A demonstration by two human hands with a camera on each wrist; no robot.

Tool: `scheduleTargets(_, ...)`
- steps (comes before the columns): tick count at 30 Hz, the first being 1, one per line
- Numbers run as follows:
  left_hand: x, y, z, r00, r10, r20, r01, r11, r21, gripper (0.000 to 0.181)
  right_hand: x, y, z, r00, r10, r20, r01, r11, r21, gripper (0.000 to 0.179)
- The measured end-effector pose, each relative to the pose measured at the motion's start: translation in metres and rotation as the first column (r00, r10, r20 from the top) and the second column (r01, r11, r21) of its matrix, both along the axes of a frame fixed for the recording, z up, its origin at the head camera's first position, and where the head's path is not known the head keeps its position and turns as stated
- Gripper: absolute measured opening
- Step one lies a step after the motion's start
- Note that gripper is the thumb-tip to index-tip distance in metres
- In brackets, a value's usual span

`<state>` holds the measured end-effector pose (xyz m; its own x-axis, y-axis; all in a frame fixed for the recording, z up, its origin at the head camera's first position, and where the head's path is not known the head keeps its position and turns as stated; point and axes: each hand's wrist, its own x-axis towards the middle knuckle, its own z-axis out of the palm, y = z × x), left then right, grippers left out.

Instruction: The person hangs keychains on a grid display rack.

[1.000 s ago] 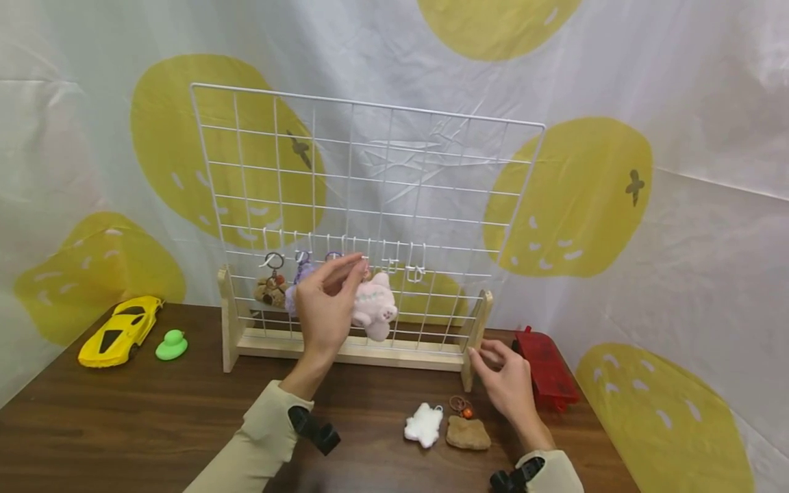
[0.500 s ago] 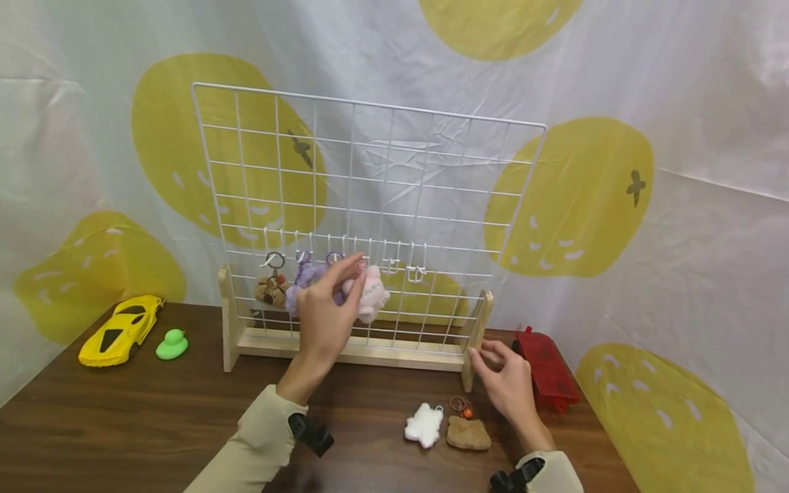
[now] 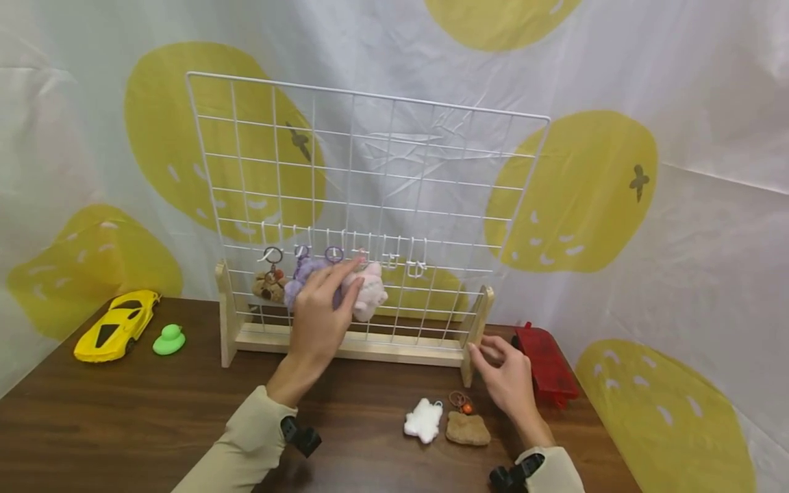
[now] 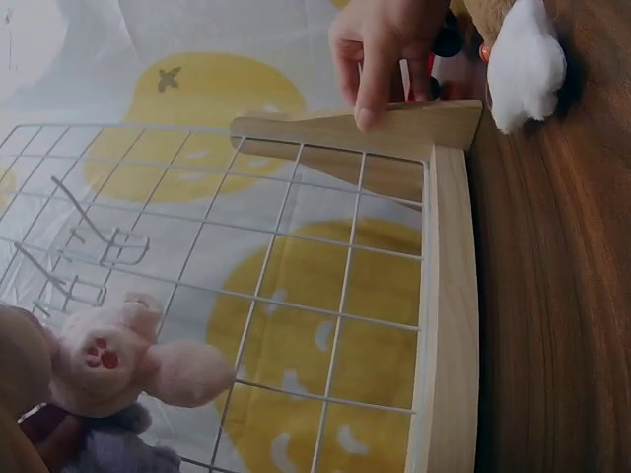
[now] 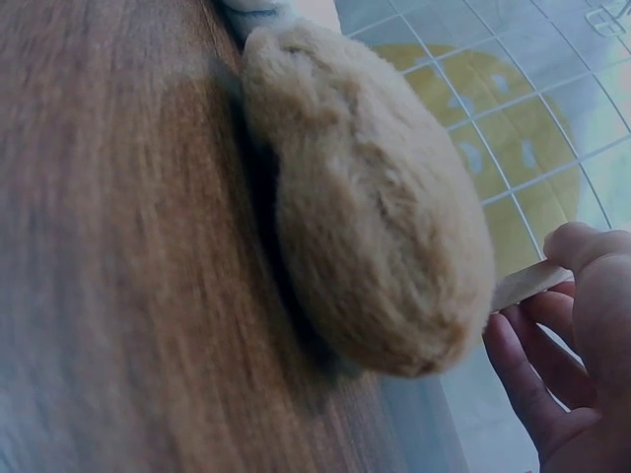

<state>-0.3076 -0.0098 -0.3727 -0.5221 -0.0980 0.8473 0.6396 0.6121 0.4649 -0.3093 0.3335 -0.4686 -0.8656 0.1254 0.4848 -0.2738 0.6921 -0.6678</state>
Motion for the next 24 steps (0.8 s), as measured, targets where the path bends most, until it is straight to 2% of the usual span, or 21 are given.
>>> scheduleTargets(3, 0.002, 0.001, 0.001, 0.999, 0.020, 0.029, -0.019, 0.999, -0.037, 0.036, 0.001, 0.000, 0.000, 1.000, -0.003, 0.004, 0.003, 1.000, -0.002, 0.029)
scheduleTargets(6, 0.004, 0.001, 0.002, 0.999, 0.018, 0.051, -0.016, 0.999, -0.038, 0.037, 0.000, 0.000, 0.000, 1.000, -0.006, 0.008, 0.006, 1.000, 0.003, 0.029)
scheduleTargets(9, 0.008, -0.001, 0.003, 1.000, 0.004, 0.031, -0.003, 0.999, -0.038, 0.034, -0.001, -0.001, 0.000, 1.000, -0.007, 0.009, 0.007, 1.000, 0.007, 0.029)
scheduleTargets(11, 0.011, -0.003, 0.005, 1.000, -0.019, -0.012, 0.018, 0.999, -0.049, 0.029, -0.002, -0.002, 0.000, 1.000, -0.003, 0.014, 0.003, 1.000, 0.006, 0.029)
scheduleTargets(14, 0.017, -0.007, 0.006, 0.994, -0.093, -0.065, 0.088, 0.993, -0.076, 0.021, -0.002, -0.002, 0.000, 1.000, 0.007, 0.018, -0.007, 1.000, 0.000, 0.030)
scheduleTargets(17, 0.026, -0.006, 0.002, 0.979, -0.189, -0.077, 0.180, 0.978, -0.110, 0.018, -0.003, -0.002, 0.000, 1.000, 0.006, 0.016, -0.006, 1.000, -0.002, 0.029)
scheduleTargets(20, 0.034, 0.000, -0.007, 0.960, -0.279, -0.025, 0.273, 0.952, -0.139, 0.017, -0.003, 0.000, 0.000, 1.000, 0.004, 0.010, -0.004, 1.000, 0.000, 0.029)
scheduleTargets(24, 0.041, 0.013, -0.022, 0.932, -0.355, 0.069, 0.362, 0.916, -0.176, 0.015, -0.001, 0.002, 0.000, 1.000, 0.004, 0.007, -0.004, 1.000, 0.010, 0.030)
